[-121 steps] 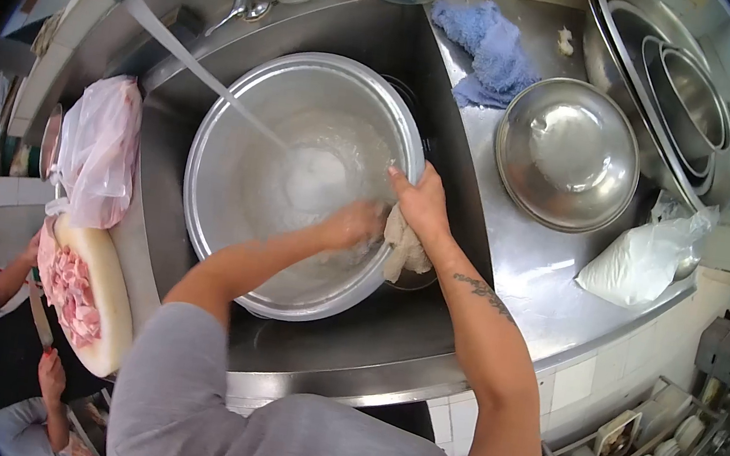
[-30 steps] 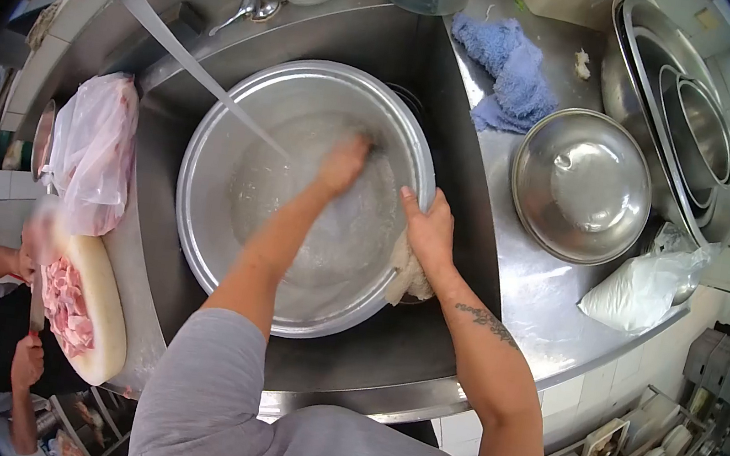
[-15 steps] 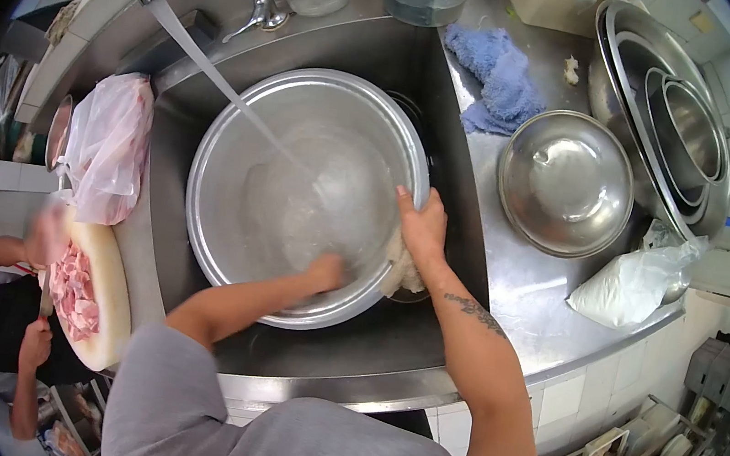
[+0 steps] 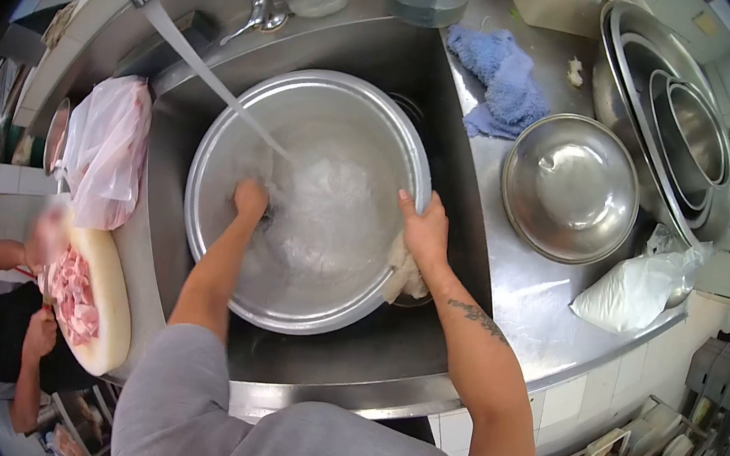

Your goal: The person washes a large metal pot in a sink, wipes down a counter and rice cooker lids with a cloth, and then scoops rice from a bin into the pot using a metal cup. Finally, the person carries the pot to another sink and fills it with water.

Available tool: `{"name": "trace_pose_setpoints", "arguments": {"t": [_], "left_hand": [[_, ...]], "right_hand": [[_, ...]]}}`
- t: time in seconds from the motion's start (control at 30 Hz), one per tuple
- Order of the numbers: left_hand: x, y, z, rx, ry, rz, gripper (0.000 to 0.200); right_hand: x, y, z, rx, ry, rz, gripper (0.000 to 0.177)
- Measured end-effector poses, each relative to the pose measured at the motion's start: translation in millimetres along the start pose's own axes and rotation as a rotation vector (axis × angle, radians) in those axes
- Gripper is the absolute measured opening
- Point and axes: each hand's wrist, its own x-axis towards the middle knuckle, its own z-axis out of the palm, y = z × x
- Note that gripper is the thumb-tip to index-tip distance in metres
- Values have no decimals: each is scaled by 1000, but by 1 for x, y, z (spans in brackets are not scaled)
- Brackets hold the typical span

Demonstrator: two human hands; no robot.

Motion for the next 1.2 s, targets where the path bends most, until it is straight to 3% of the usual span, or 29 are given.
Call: {"name": "trace_pose_setpoints", "arguments": {"t": [0.1, 0.17, 0.23, 0.27, 0.3, 0.33, 0.37, 0.4, 0.53, 0.63, 0.7, 0.77, 0.83, 0.9, 0.97, 1.03, 1.1, 1.13, 1.17, 1.2], "left_hand": [[65, 60, 46, -316, 304, 99, 17], [68, 130, 40, -266, 254, 241, 13], [23, 179, 33, -362, 329, 591, 17], [9, 191, 71, -635, 358, 705, 15], [-33, 202, 58, -534, 344, 807, 17], [-78, 199, 27, -577, 308, 959, 18], [-116, 183, 11, -519, 59, 982, 21], [-143, 160, 1, -492, -34, 1096, 21], [-153, 86, -12, -439, -224, 1380, 23], [-138, 139, -17, -376, -181, 1197, 23], [-102, 173, 19, -420, 195, 1177, 23], [-45, 202, 34, -229, 304, 1059, 23], [3, 195, 6, -195, 76, 863, 23], [48, 158, 9, -109, 355, 828, 16], [66, 115, 5, 53, 148, 645, 17], [52, 66, -4, -296, 49, 410, 19], [19, 30, -26, 164, -46, 379, 23], [4, 3, -25, 367, -51, 556, 26], [-15, -17, -9, 388, -67, 526, 29], [-37, -28, 0, 494, -318, 517, 29]], "right_hand": [[0, -2, -1, -12, 0, -7, 41], [1, -1, 0, -37, 7, -13, 41], [1, -5, -2, -42, 3, -16, 41], [-2, -5, -2, -42, -6, -8, 42], [-2, -3, -1, -35, -6, -19, 42], [-1, 2, -1, -29, -7, -32, 42], [1, 3, 0, -22, -4, -49, 43], [-1, -1, -1, -44, 3, -19, 43], [-3, 0, 0, -35, 4, -7, 44], [0, -1, -1, -23, 6, -15, 44], [-2, 3, 0, 35, 2, -44, 44], [0, 8, 1, 47, -10, -21, 43], [0, 7, 2, 52, -18, 11, 42], [-3, -3, -1, 49, -25, 45, 42], [-1, 1, 0, 48, 0, -1, 41], [-1, 6, 2, 49, 2, -14, 40], [2, 6, 1, 56, -4, -7, 40], [1, 5, 1, 72, 0, -26, 40], [1, 4, 1, 89, 6, -46, 39], [1, 3, 0, 106, 13, -63, 39]]}}
